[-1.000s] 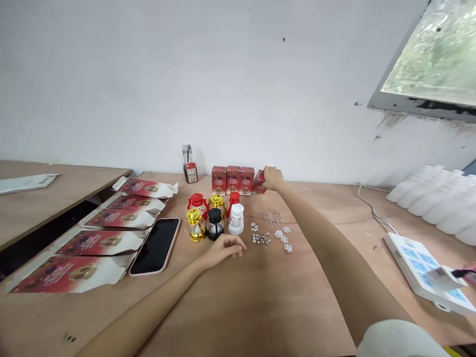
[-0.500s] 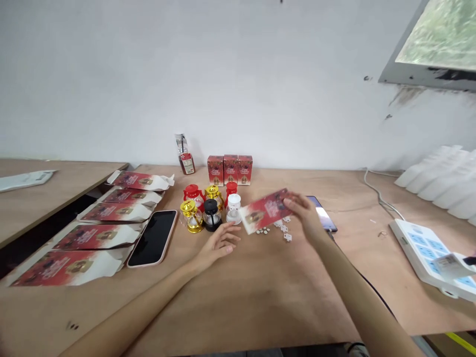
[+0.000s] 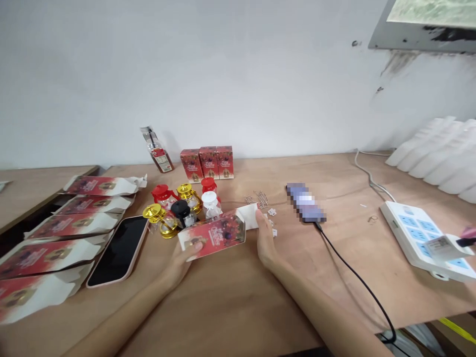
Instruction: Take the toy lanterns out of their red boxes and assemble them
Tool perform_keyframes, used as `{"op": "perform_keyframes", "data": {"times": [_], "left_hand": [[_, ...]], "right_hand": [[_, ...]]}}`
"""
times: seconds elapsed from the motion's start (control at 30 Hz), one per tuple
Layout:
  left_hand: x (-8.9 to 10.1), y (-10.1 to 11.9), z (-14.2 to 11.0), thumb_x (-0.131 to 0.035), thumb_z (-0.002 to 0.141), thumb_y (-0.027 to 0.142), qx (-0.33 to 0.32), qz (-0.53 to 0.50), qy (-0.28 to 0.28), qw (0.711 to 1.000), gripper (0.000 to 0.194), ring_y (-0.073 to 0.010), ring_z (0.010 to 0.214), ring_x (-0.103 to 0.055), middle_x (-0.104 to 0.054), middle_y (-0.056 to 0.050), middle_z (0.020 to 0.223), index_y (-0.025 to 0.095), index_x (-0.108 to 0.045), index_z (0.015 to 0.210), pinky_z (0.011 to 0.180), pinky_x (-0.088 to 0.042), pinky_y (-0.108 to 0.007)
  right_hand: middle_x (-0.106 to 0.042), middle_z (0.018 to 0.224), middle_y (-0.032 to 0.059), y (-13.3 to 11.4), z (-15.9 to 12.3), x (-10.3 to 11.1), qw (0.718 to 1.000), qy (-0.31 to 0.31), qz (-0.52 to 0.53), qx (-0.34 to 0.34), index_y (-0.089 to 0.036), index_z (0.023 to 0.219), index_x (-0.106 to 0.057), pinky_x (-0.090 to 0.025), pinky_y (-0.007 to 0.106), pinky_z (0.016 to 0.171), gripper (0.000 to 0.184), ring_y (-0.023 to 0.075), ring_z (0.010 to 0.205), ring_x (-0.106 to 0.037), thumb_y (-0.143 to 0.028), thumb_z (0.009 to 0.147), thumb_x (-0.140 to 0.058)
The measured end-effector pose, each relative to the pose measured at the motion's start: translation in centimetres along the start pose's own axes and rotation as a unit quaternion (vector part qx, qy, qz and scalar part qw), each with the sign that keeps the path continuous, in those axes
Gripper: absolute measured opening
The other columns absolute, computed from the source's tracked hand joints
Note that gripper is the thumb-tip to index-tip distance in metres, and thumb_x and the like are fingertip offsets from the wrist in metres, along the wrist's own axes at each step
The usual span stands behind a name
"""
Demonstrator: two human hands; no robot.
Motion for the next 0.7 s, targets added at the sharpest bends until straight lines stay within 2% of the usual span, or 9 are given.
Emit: {"op": "perform_keyframes", "data": {"times": [0.1,0.2,0.3,0.4,0.47,0.57,0.63,0.7], "left_hand": [[0.1,-0.1,0.0,-0.076,0.058,0.043,0.01,-0.022,-0.023,0.999,0.055,-0.0272,0.09,-0.066,-0.071,-0.009,0.094,0.015,-0.062,0.103,0.081,-0.051,-0.038],[0.3,0.1,0.1,-0.075,0.059,0.043,-0.001,-0.027,-0.016,0.999,0.052,-0.0275,0.091,-0.065,-0.071,-0.008,0.093,0.015,-0.063,0.101,0.082,-0.05,-0.039],[0.4,0.2,0.2,-0.075,0.059,0.044,-0.007,-0.023,0.002,1.0,0.05,-0.0273,0.09,-0.065,-0.071,-0.009,0.094,0.015,-0.063,0.098,0.083,-0.05,-0.04],[0.5,0.1,0.1,-0.074,0.059,0.047,-0.021,-0.017,0.018,0.999,0.051,-0.0265,0.091,-0.065,-0.07,-0.008,0.096,0.015,-0.061,0.097,0.082,-0.051,-0.038],[0.6,-0.1,-0.2,-0.075,0.056,0.047,-0.033,-0.009,0.031,0.999,0.051,-0.0256,0.09,-0.065,-0.07,-0.008,0.095,0.016,-0.061,0.095,0.081,-0.051,-0.037],[0.8,-0.4,-0.7,-0.078,0.054,0.044,-0.05,0.01,0.049,0.997,0.051,-0.0246,0.089,-0.065,-0.07,-0.007,0.094,0.017,-0.058,0.093,0.081,-0.051,-0.036],[0.9,-0.2,-1.0,-0.077,0.055,0.043,-0.082,0.03,0.061,0.994,0.051,-0.0238,0.09,-0.065,-0.069,-0.006,0.095,0.018,-0.056,0.095,0.082,-0.051,-0.035],[0.8,0.4,-1.2,-0.077,0.055,0.043,-0.122,0.06,0.074,0.988,0.053,-0.0228,0.089,-0.064,-0.069,-0.006,0.096,0.019,-0.054,0.096,0.081,-0.051,-0.034]], "right_hand": [[-0.064,0.093,0.0037,0.1,0.2,0.8,0.999,0.041,0.007,0.0,-0.026,0.101,-0.057,-0.047,0.035,0.076,0.031,0.0216,0.088,-0.059,-0.049,0.086,-0.044],[-0.059,0.108,0.0039,-1.2,0.0,1.2,0.995,0.07,-0.022,0.061,-0.028,0.11,-0.053,-0.045,0.035,0.082,0.028,0.0198,0.096,-0.056,-0.04,0.086,-0.048],[-0.056,0.114,0.0038,-2.3,-0.3,0.6,0.991,0.005,-0.079,0.106,-0.027,0.098,-0.062,-0.04,0.037,0.091,0.021,0.0217,0.107,-0.05,-0.035,0.085,-0.048],[-0.058,0.105,0.0042,-2.5,-0.5,-0.2,0.986,-0.074,-0.089,0.118,-0.025,0.089,-0.064,-0.039,0.038,0.09,0.023,0.0233,0.105,-0.05,-0.038,0.085,-0.045],[-0.058,0.088,0.0031,-2.2,-0.4,-0.3,0.99,-0.081,-0.054,0.107,-0.024,0.083,-0.062,-0.042,0.035,0.08,0.025,0.021,0.088,-0.053,-0.042,0.086,-0.044],[-0.05,0.066,-0.0006,-1.6,0.0,-0.1,0.996,-0.071,0.018,0.05,-0.022,0.063,-0.053,-0.041,0.029,0.063,0.029,0.016,0.065,-0.048,-0.044,0.082,-0.05],[-0.047,0.059,-0.0022,-1.5,0.3,-0.2,0.996,-0.081,0.043,0.008,-0.021,0.056,-0.052,-0.038,0.026,0.057,0.03,0.0139,0.058,-0.045,-0.042,0.076,-0.059],[-0.052,0.063,-0.0018,-1.4,0.3,-0.6,0.992,-0.109,0.062,-0.024,-0.02,0.06,-0.06,-0.039,0.026,0.058,0.023,0.014,0.061,-0.049,-0.04,0.071,-0.066]]}}
Point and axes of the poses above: each hand's wrist, its own z-axis towards the middle knuckle, its own x-axis out of the back of the hand, y = z × x, the point moved 5 cm from there along z, towards the middle knuckle
